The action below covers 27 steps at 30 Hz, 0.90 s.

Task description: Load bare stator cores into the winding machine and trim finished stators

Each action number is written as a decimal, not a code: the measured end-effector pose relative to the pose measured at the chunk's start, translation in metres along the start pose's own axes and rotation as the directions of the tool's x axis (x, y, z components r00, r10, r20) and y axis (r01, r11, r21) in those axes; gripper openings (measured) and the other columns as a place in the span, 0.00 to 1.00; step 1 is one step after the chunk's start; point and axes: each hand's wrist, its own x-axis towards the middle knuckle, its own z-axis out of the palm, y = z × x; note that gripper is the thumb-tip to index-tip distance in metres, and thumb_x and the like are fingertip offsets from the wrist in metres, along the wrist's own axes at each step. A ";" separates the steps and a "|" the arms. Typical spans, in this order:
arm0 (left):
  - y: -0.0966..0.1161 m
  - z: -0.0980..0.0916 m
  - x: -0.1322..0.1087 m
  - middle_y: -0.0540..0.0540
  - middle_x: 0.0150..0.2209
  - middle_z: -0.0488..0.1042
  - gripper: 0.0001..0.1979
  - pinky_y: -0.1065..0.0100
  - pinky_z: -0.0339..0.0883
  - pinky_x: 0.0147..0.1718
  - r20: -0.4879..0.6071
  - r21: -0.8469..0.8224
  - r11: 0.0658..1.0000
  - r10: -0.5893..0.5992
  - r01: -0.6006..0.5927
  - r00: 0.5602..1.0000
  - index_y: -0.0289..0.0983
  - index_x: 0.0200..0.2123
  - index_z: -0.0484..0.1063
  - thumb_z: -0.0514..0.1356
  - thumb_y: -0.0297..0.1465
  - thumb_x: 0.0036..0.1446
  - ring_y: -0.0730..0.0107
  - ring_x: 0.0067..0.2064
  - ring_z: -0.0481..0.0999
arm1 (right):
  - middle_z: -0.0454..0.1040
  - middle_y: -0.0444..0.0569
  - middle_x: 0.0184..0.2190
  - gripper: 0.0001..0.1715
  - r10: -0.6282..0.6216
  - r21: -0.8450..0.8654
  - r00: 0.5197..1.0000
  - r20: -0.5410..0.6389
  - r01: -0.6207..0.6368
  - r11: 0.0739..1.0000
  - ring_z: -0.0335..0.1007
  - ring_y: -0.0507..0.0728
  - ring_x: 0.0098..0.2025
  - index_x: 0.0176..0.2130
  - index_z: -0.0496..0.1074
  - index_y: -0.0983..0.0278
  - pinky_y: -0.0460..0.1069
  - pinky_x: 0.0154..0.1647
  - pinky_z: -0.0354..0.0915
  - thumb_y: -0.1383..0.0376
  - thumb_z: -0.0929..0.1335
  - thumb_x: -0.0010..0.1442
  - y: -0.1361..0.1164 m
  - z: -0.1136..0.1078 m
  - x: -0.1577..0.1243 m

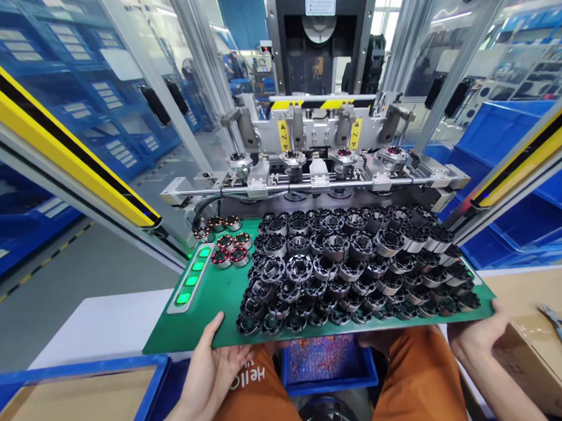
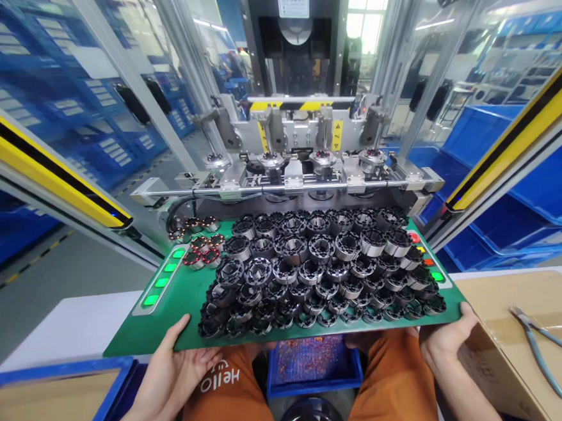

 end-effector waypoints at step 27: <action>0.000 -0.004 0.003 0.50 0.22 0.72 0.13 0.63 0.76 0.28 0.024 -0.019 1.000 -0.007 0.008 1.000 0.36 0.44 0.79 0.68 0.36 0.58 0.65 0.21 0.69 | 0.70 0.43 0.31 0.21 -0.014 -0.024 0.999 0.051 0.016 1.000 0.65 0.58 0.33 0.36 0.68 0.59 0.52 0.30 0.65 0.49 0.70 0.46 -0.003 0.002 -0.003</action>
